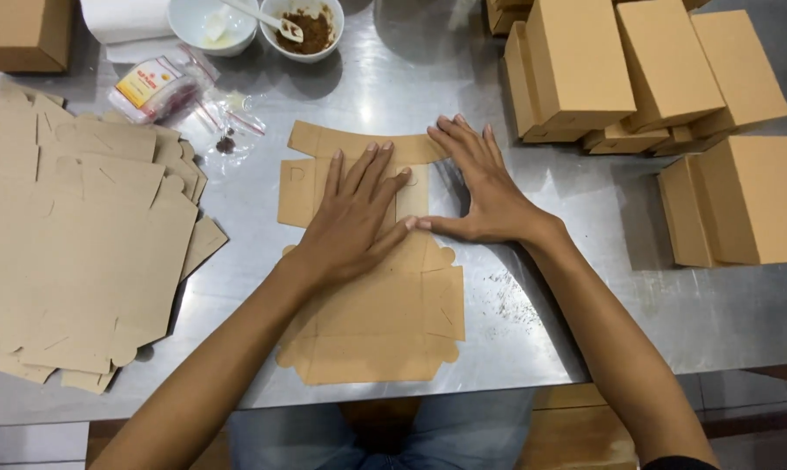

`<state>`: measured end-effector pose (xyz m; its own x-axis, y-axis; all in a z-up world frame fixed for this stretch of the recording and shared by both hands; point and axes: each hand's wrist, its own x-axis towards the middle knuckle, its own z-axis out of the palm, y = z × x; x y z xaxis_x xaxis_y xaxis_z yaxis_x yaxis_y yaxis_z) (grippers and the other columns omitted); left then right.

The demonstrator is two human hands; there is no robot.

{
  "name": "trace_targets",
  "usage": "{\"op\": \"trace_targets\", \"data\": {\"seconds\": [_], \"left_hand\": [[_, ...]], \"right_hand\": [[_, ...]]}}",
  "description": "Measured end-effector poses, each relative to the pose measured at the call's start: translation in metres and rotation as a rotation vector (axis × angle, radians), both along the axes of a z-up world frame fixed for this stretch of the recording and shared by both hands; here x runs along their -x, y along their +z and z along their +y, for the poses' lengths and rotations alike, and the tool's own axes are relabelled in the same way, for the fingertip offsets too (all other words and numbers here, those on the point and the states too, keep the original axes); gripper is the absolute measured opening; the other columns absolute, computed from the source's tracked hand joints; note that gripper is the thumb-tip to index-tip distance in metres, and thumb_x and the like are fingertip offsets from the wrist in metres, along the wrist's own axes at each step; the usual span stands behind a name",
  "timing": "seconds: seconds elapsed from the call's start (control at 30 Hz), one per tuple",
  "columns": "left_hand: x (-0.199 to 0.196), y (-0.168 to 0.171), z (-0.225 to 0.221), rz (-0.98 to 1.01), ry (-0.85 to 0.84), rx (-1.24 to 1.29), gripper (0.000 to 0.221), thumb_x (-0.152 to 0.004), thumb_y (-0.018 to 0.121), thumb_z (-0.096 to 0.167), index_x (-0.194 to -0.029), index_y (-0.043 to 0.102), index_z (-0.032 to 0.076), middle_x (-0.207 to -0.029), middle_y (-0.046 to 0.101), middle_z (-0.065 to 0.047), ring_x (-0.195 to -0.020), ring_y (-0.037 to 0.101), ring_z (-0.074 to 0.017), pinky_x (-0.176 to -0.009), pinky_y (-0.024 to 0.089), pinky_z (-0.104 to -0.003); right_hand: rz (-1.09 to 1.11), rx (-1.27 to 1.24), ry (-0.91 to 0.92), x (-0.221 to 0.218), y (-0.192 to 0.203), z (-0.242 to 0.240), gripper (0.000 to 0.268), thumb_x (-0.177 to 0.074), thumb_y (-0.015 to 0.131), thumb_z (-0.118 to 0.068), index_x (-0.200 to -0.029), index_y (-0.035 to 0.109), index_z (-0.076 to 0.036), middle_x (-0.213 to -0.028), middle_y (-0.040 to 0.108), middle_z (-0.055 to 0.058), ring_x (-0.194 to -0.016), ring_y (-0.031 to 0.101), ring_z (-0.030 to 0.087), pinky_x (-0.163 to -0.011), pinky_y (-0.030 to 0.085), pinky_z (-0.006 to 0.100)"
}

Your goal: The person folds flat cardboard pieces into small rectangular boxes by hand on a metal table. They fold the side flaps, tuck tabs into slots, and stack the finished boxes to the right.

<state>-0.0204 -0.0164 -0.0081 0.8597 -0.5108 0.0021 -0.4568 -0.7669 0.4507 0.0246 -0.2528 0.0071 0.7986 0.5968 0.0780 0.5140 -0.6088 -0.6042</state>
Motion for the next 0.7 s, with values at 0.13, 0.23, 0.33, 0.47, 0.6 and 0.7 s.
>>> {"op": "trace_targets", "data": {"seconds": [0.13, 0.23, 0.33, 0.47, 0.6, 0.7], "left_hand": [[0.002, -0.003, -0.002, -0.022, 0.018, 0.013, 0.059, -0.107, 0.042, 0.047, -0.156, 0.038, 0.015, -0.169, 0.023, -0.021, -0.16, 0.012, -0.0366, -0.125, -0.007, -0.061], [0.0, -0.003, -0.001, -0.033, 0.021, 0.016, 0.058, -0.107, 0.044, 0.046, -0.156, 0.04, 0.015, -0.169, 0.024, -0.022, -0.16, 0.013, -0.037, -0.125, -0.007, -0.061], [0.004, -0.003, -0.002, -0.032, 0.019, 0.015, 0.058, -0.106, 0.045, 0.046, -0.155, 0.04, 0.016, -0.169, 0.025, -0.02, -0.16, 0.013, -0.0359, -0.125, -0.006, -0.061], [0.002, 0.002, -0.003, -0.021, 0.029, 0.02, 0.056, -0.106, 0.044, 0.045, -0.155, 0.039, 0.018, -0.169, 0.025, -0.02, -0.16, 0.012, -0.0358, -0.125, -0.007, -0.061], [0.002, 0.001, -0.003, -0.014, 0.038, 0.027, 0.056, -0.106, 0.044, 0.046, -0.155, 0.04, 0.02, -0.168, 0.026, -0.02, -0.16, 0.013, -0.0357, -0.125, -0.007, -0.06], [0.001, 0.001, -0.005, -0.017, 0.044, 0.039, 0.055, -0.106, 0.045, 0.046, -0.154, 0.039, 0.02, -0.168, 0.026, -0.019, -0.16, 0.013, -0.0354, -0.126, -0.007, -0.06]], "right_hand": [[0.007, -0.011, -0.037, -0.004, -0.007, -0.003, 0.102, -0.08, 0.088, -0.043, -0.163, 0.034, -0.016, -0.164, 0.033, 0.017, -0.158, 0.017, 0.041, -0.125, -0.003, 0.06], [-0.004, -0.03, -0.05, -0.007, -0.007, -0.001, 0.092, -0.085, 0.084, -0.039, -0.16, 0.038, -0.015, -0.163, 0.035, 0.016, -0.157, 0.02, 0.041, -0.125, 0.0, 0.062], [0.012, -0.049, -0.086, -0.004, -0.011, 0.0, 0.085, -0.088, 0.082, -0.035, -0.159, 0.04, -0.013, -0.16, 0.037, 0.017, -0.155, 0.022, 0.043, -0.124, 0.001, 0.064], [-0.029, -0.074, -0.129, -0.01, -0.018, 0.0, 0.074, -0.093, 0.079, -0.034, -0.156, 0.045, -0.015, -0.156, 0.041, 0.014, -0.154, 0.027, 0.041, -0.124, 0.004, 0.063], [-0.04, -0.077, -0.171, -0.012, -0.023, 0.003, 0.064, -0.097, 0.076, -0.032, -0.153, 0.048, -0.016, -0.153, 0.043, 0.012, -0.152, 0.03, 0.038, -0.124, 0.006, 0.062], [-0.09, -0.083, -0.203, -0.014, -0.024, 0.006, 0.058, -0.098, 0.074, -0.026, -0.15, 0.052, -0.015, -0.148, 0.046, 0.013, -0.148, 0.036, 0.037, -0.123, 0.01, 0.06]]}}
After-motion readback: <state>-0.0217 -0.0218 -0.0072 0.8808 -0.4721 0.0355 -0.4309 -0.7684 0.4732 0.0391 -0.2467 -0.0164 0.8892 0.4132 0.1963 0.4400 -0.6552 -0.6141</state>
